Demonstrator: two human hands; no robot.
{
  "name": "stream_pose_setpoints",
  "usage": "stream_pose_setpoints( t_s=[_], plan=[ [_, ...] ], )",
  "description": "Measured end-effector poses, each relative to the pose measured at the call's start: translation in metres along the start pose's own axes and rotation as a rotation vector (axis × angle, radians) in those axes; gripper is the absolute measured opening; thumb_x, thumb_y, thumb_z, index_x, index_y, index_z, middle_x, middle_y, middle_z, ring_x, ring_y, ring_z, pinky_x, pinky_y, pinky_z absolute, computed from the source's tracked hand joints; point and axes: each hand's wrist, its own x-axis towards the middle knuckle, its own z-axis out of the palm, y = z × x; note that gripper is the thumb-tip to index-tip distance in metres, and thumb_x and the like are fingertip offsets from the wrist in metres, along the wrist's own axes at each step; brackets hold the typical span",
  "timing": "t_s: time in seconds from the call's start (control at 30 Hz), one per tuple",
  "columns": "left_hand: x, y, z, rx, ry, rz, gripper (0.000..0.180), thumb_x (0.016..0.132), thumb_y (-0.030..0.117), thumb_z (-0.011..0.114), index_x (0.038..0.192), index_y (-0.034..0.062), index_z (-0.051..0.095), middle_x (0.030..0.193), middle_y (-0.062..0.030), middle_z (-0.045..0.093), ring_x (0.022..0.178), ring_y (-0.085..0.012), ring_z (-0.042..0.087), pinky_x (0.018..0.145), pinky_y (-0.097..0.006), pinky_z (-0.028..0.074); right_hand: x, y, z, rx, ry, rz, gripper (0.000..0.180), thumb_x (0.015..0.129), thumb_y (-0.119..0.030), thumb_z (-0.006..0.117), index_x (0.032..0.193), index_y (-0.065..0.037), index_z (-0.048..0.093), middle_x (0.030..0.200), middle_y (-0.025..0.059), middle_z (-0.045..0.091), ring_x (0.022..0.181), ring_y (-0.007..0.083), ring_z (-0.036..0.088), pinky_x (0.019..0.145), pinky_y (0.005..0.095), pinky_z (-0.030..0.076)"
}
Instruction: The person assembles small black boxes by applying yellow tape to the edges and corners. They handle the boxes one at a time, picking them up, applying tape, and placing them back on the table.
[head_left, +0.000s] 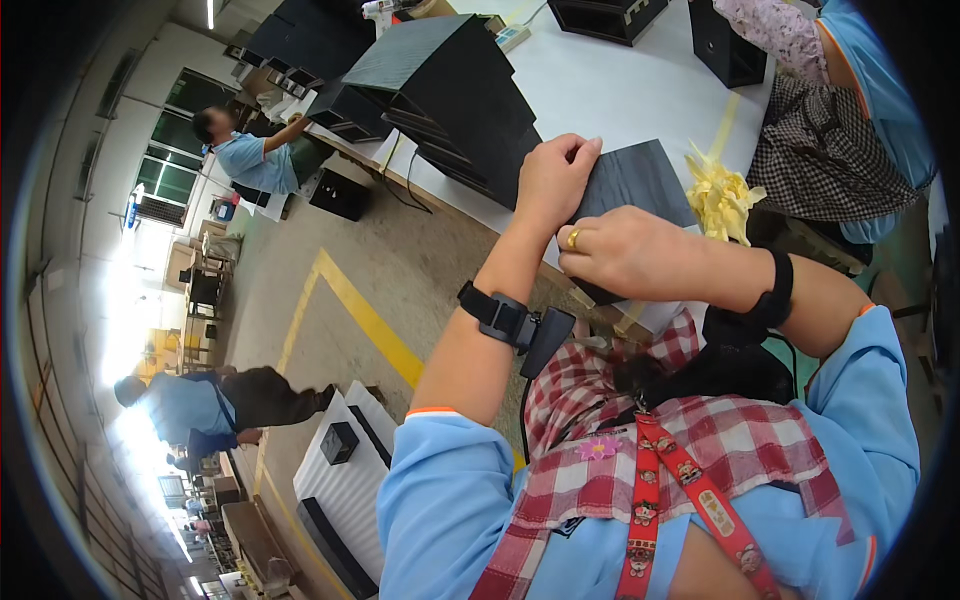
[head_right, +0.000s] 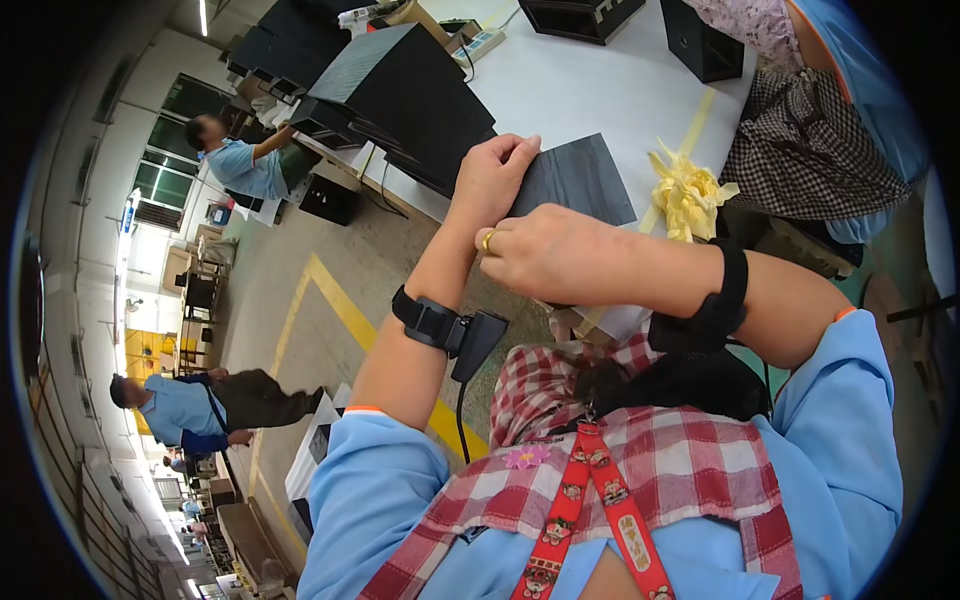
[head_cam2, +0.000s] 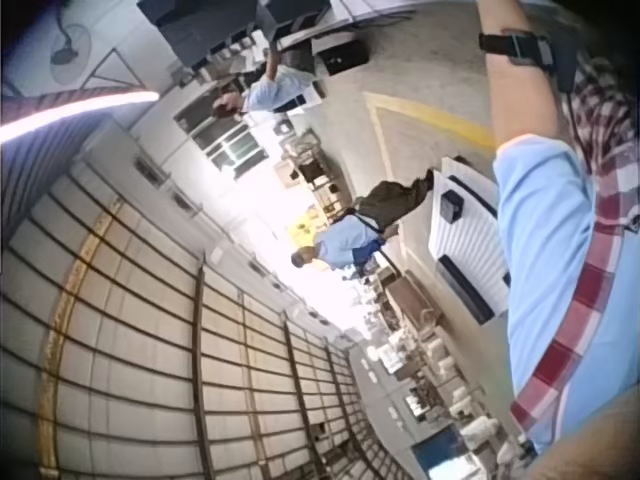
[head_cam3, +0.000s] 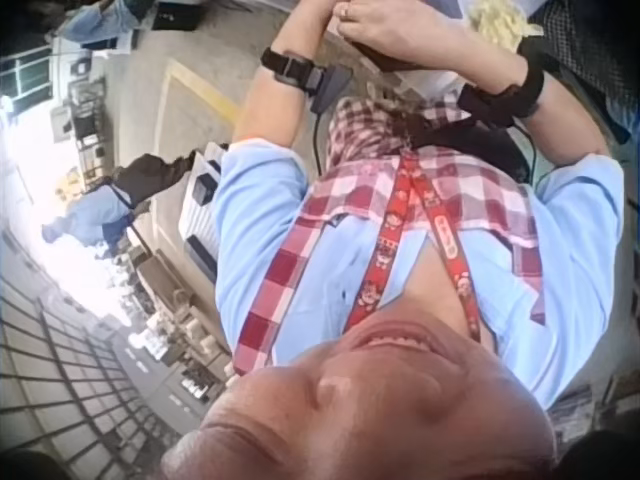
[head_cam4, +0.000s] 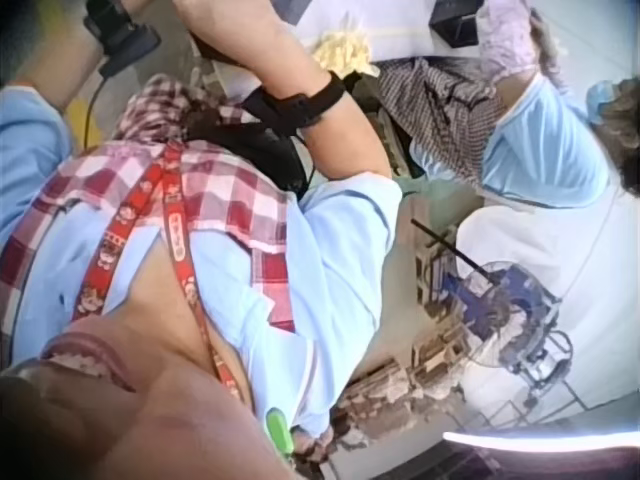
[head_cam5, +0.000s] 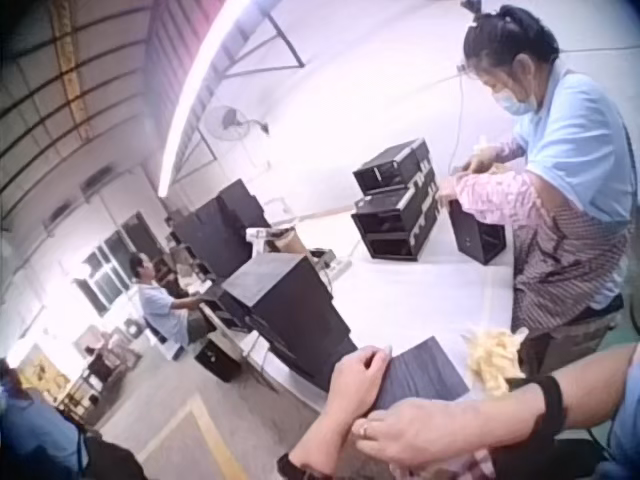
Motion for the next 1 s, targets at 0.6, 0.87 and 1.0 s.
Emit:
stream_pose_setpoints(
  t_s=[0.6, 0.87, 1.0],
  plan=[
    [-0.006, -0.001, 0.014, -0.039, 0.007, 0.057, 0.037, 0.087, 0.036, 0.057, 0.081, -0.0004, 0.064, 0.057, -0.004, 0.053, 0.053, -0.0122, 0.043, 0.052, -0.029, 0.039, -0.017, -0.017, 0.018, 0.152, 0.28, 0.149, 0.018, 0.06, -0.008, 0.063, 0.077, -0.005, 0.057, 0.084, 0.0048, 0.057, 0.082, 0.0206, 0.055, 0.081, 0.0324, 0.041],
    [-0.007, 0.0, 0.014, 0.014, -0.018, 0.054, 0.038, 0.088, 0.037, 0.055, 0.083, 0.0001, 0.064, 0.059, -0.0061, 0.053, 0.055, -0.0135, 0.044, 0.057, -0.029, 0.041, -0.05, -0.014, -0.013, 0.332, 0.22, 0.144, 0.017, 0.066, -0.003, 0.067, 0.077, -0.006, 0.055, 0.084, 0.0033, 0.058, 0.075, 0.0208, 0.054, 0.075, 0.0335, 0.041],
    [-0.007, 0.002, 0.014, 0.023, 0.005, 0.094, 0.037, 0.088, 0.034, 0.054, 0.084, -0.0012, 0.063, 0.062, -0.0117, 0.056, 0.055, -0.0179, 0.045, 0.058, -0.03, 0.041, -0.058, -0.022, -0.032, 0.437, 0.255, 0.302, 0.016, 0.071, -0.002, 0.069, 0.075, -0.006, 0.054, 0.082, 0.0019, 0.059, 0.075, 0.0202, 0.055, 0.073, 0.0326, 0.041]
  ],
)
